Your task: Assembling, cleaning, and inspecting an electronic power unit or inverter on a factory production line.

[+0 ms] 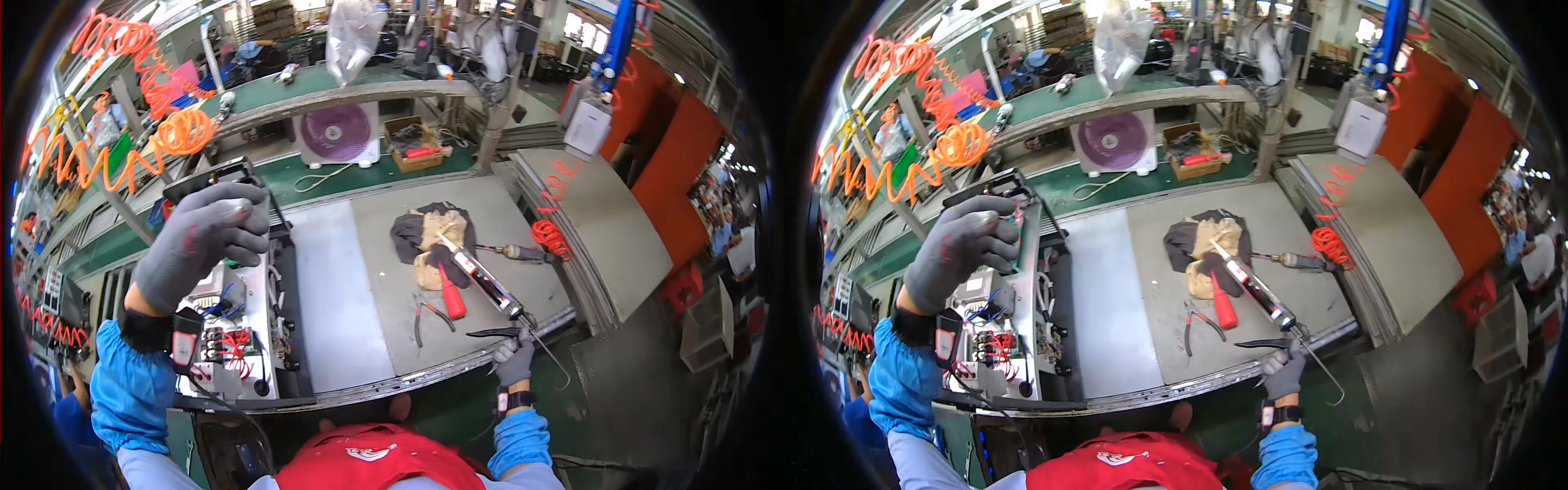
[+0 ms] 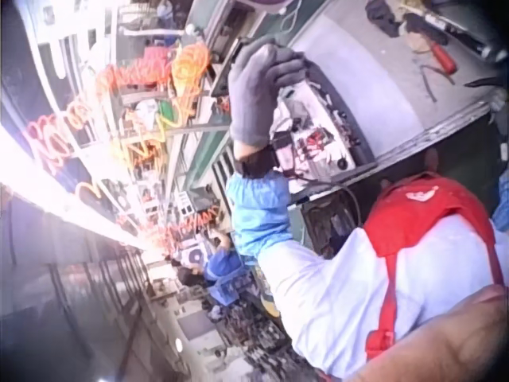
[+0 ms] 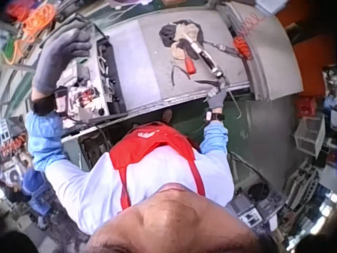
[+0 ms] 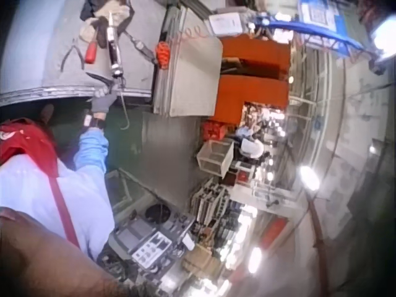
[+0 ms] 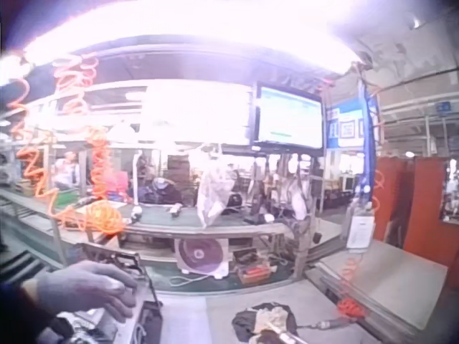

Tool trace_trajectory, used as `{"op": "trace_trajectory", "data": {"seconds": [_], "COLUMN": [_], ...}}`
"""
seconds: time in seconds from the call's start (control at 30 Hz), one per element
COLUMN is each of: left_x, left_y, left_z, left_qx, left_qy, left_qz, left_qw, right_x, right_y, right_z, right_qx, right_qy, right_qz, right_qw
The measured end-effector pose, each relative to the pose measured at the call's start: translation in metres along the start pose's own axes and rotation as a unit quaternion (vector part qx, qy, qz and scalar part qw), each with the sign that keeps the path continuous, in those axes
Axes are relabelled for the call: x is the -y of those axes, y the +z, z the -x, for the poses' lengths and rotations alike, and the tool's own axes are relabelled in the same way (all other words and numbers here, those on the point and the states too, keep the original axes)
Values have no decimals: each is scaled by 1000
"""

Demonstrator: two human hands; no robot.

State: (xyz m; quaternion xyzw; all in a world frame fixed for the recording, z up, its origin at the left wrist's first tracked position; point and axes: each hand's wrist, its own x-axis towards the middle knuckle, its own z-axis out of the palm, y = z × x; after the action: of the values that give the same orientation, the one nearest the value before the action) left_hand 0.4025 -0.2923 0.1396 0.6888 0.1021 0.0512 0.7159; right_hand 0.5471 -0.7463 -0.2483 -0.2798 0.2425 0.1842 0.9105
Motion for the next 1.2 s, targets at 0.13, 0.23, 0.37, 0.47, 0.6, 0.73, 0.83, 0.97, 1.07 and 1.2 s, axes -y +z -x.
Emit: {"op": "trace_trajectory", "data": {"seconds": [0.13, 0.23, 0.37, 0.47, 0.6, 0.73, 0.83, 0.97, 1.07, 1.2], "left_x": [-5, 0, 26, 68, 132, 209, 264, 318, 339, 356], "left_y": [-35, -74, -119, -136, -164, -190, -203, -219, -222, -212], "left_z": [48, 97, 176, 250, 352, 458, 534, 613, 651, 644], "left_qx": [-88, -188, -286, -430, -547, -610, -633, -644, -657, -610], "left_qy": [55, 90, 105, 53, 7, -64, -133, -162, -184, -205], "left_qz": [-26, -34, 25, -30, 4, 47, 74, 126, 156, 145], "left_qw": [994, 978, 952, 901, 837, 788, 759, 737, 715, 752], "right_x": [13, 11, 26, 26, 1, -62, -129, -246, -337, -455], "right_y": [-25, -37, -65, -86, -78, -53, -54, -58, -26, 52], "right_z": [-48, -88, -113, -110, -65, 12, 59, 106, 155, 241], "right_qx": [-84, -84, -303, -147, -122, -181, -166, -17, 74, 256], "right_qy": [-129, -190, -59, -177, -203, -202, -203, -43, 90, 205], "right_qz": [268, 278, 422, 567, 606, 772, 806, 700, 686, 689], "right_qw": [951, 938, 852, 791, 759, 574, 530, 712, 718, 646]}}
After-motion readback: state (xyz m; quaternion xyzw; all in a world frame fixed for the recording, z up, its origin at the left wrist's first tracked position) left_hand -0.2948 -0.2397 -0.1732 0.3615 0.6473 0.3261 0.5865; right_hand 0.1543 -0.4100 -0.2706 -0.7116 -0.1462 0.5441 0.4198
